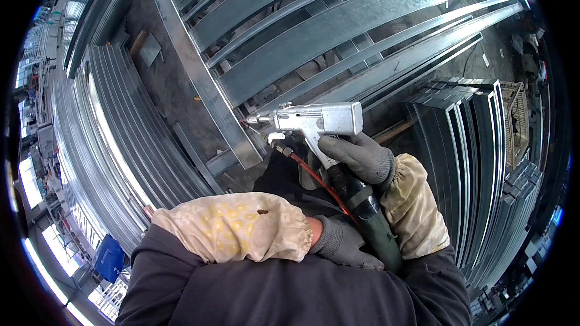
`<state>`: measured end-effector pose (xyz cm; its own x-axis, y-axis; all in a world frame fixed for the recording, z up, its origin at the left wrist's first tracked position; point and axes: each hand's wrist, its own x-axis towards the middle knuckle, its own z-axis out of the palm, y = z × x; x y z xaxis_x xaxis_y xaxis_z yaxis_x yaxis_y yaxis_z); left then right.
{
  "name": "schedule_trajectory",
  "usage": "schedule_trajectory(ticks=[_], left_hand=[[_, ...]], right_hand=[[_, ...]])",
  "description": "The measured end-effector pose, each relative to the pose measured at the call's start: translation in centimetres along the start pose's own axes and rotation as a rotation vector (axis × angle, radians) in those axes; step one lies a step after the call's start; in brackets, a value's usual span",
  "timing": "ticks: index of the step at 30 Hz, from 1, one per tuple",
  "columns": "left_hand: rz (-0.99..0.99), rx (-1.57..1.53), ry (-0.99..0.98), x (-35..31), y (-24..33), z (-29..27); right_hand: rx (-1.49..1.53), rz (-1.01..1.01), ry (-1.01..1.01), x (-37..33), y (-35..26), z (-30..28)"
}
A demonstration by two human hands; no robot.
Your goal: The person welds seams on a metal frame using a handheld welding torch. They repeatedly position the torch along the joint, create an arc, and move steadily to fuse the metal pieces. The person wears protective gloves and a dark long-sleeve shirt while working in a workshop.
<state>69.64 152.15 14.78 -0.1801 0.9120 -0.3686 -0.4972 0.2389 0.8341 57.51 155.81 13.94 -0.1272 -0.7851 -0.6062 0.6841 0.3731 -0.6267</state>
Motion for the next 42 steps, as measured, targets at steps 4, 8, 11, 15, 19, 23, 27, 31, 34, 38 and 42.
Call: schedule_trajectory(ticks=[4, 8, 11, 15, 19, 23, 27, 31, 34, 38, 42], left_hand=[[0.048, 0.031, 0.039, 0.1, -0.2, 0.0], [0.094, 0.067, 0.085, 0.1, -0.2, 0.1], [0.14, 0.093, 0.13, 0.0, -0.4, 0.2], [0.162, 0.143, 0.158, 0.3, -0.7, 0.2], [0.057, 0.125, 0.073, 0.3, -0.2, -0.2], [0.069, 0.084, 0.077, 0.4, -0.3, 0.0], [0.068, 0.035, 0.081, -1.0, 0.9, -0.6], [0.104, 0.06, 0.109, -0.9, 0.6, -0.5], [0.197, 0.068, 0.198, -0.3, -0.4, 0.3], [0.053, 0.146, 0.131, -0.4, 0.1, -0.2], [0.031, 0.12, 0.061, -1.6, 1.3, -1.0]], right_hand=[[-0.009, -0.009, 0.026, 0.1, -0.1, 0.2], [-0.034, 0.007, 0.011, 0.1, -0.8, 0.4], [0.026, 0.073, -0.037, 0.0, -1.3, 0.1], [-0.013, 0.055, -0.025, 0.1, -1.3, 0.0], [-0.079, 0.001, 0.026, -0.1, -1.4, 0.4], [-0.022, 0.062, -0.038, 0.0, -1.3, -0.1], [-0.088, 0.021, 0.011, 0.1, -1.1, 0.2], [-0.108, 0.016, 0.006, 0.2, -1.1, 0.2], [-0.12, 0.048, -0.007, 0.1, -1.3, 0.1], [-0.123, -0.017, -0.001, 0.2, -1.4, 0.6], [-0.064, 0.032, -0.045, 0.1, -1.3, 0.0]])
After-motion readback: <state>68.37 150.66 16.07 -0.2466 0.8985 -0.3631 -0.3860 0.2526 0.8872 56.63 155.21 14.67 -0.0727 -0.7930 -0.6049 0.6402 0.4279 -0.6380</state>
